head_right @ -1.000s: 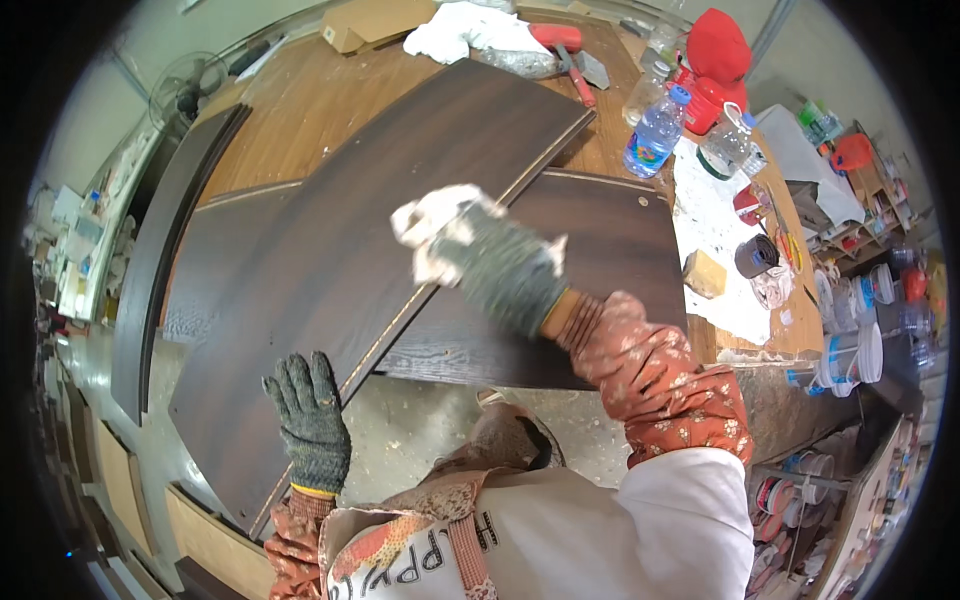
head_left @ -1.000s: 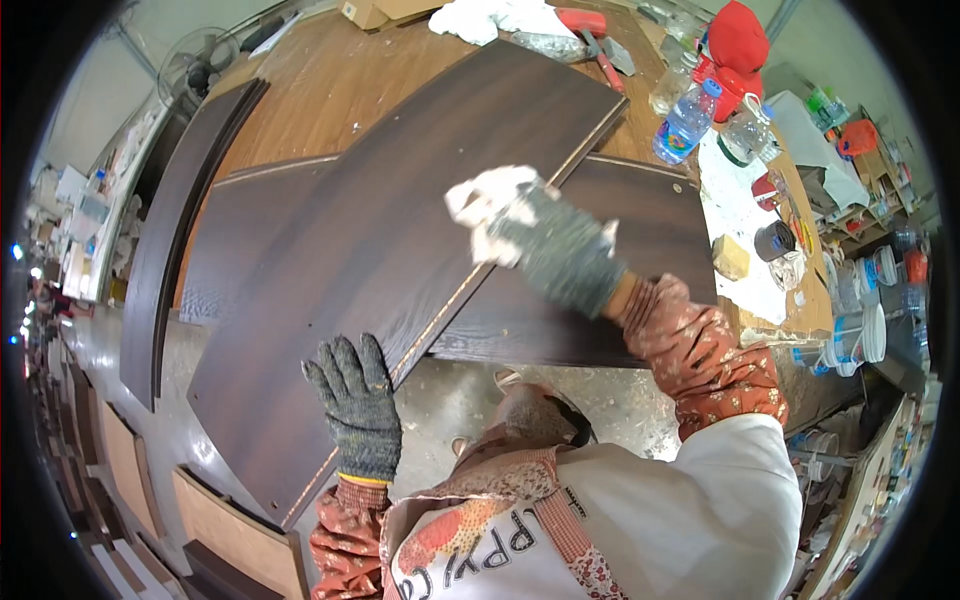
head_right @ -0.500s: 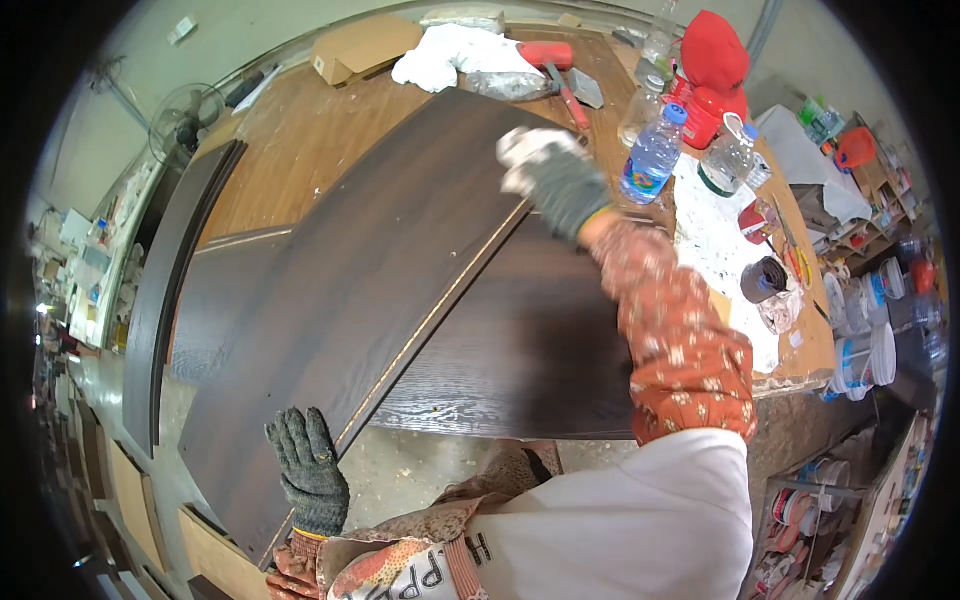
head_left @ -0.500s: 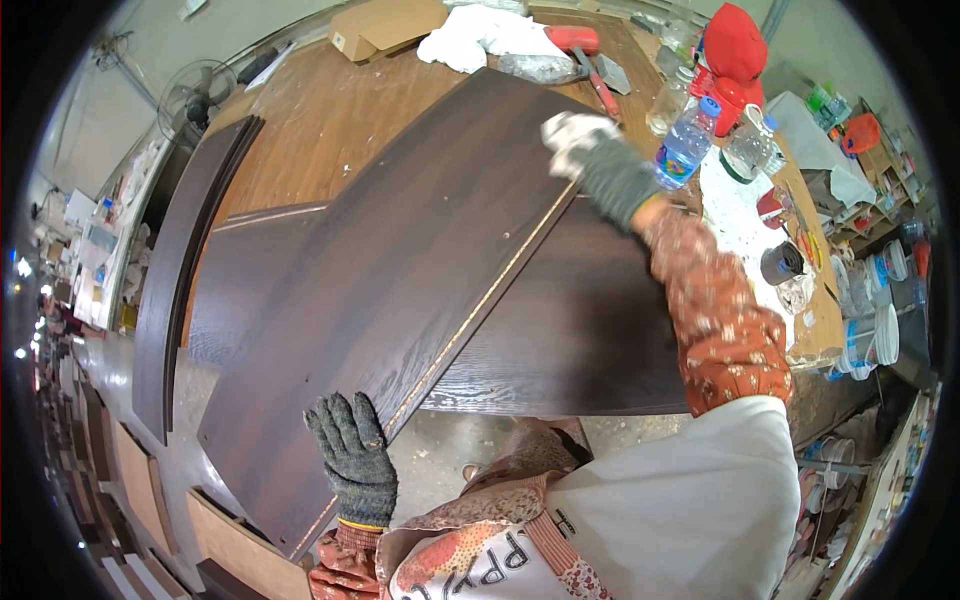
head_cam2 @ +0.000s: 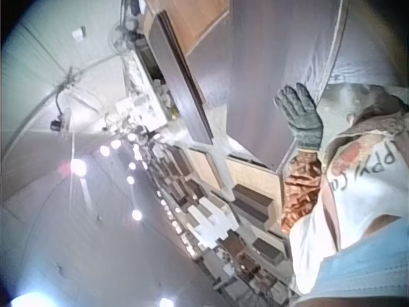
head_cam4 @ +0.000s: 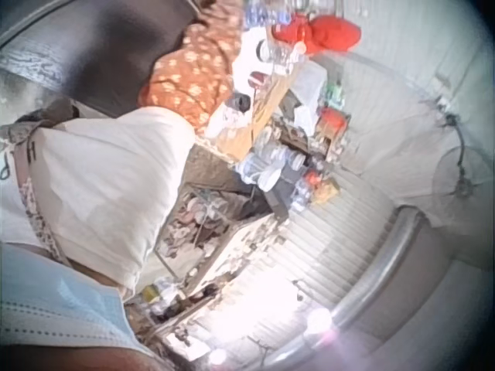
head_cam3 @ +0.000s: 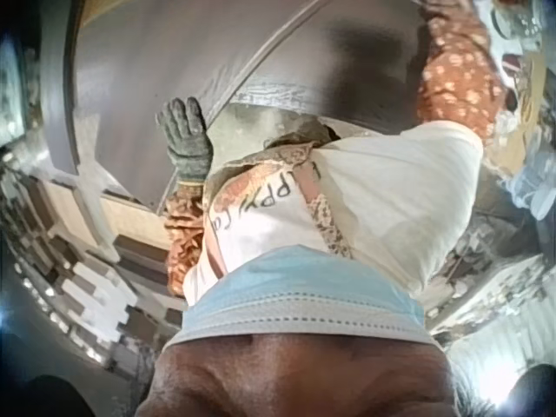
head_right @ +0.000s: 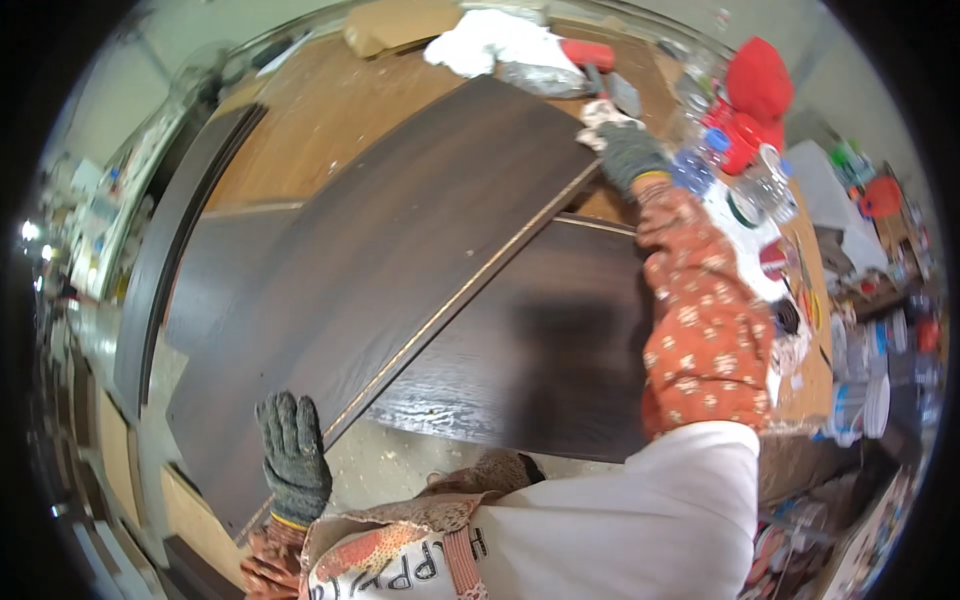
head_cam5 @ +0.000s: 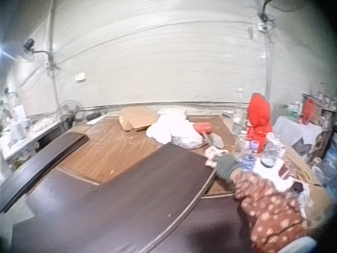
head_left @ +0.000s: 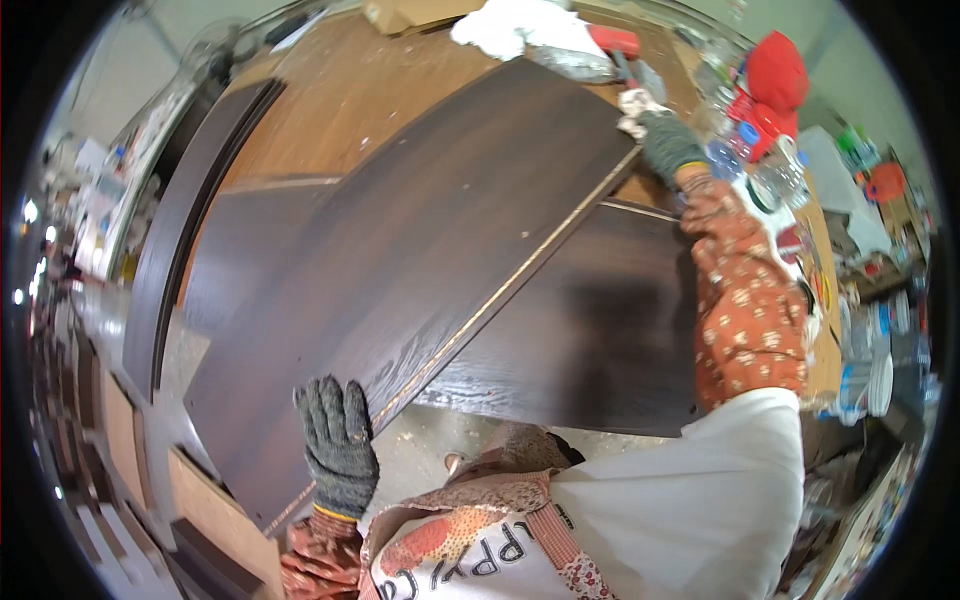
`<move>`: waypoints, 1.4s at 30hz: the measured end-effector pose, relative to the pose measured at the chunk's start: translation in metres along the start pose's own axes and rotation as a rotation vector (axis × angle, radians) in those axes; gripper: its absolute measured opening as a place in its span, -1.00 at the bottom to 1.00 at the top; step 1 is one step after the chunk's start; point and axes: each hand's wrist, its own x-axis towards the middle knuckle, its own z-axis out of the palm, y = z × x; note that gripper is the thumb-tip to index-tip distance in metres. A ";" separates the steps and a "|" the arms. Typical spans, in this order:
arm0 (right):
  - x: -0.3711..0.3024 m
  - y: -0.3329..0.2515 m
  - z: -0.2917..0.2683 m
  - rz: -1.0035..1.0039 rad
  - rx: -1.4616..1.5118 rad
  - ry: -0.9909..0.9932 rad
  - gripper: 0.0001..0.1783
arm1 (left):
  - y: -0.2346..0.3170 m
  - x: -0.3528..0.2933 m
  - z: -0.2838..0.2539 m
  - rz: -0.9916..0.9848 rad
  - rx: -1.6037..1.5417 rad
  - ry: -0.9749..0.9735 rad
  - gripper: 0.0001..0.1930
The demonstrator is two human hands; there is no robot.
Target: The person cleans dark wood furniture panels by hand using a cloth and a sponge. The person wipes the surfaces with the cloth, applies liquid from a bottle, and uses a sponge to clean along the edges and grooves of the panels.
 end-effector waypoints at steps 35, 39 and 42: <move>-0.170 -0.473 0.038 -0.909 0.295 0.240 -0.51 | -0.159 -0.226 0.010 -1.077 -1.697 0.540 -0.77; -0.165 -0.419 0.003 -0.813 0.256 0.038 -0.45 | -0.146 -0.212 -0.015 -1.141 -1.894 0.484 -0.78; -0.174 -0.460 0.025 -0.885 0.131 0.186 -0.50 | -0.156 -0.213 -0.014 -1.208 -1.956 0.262 -0.76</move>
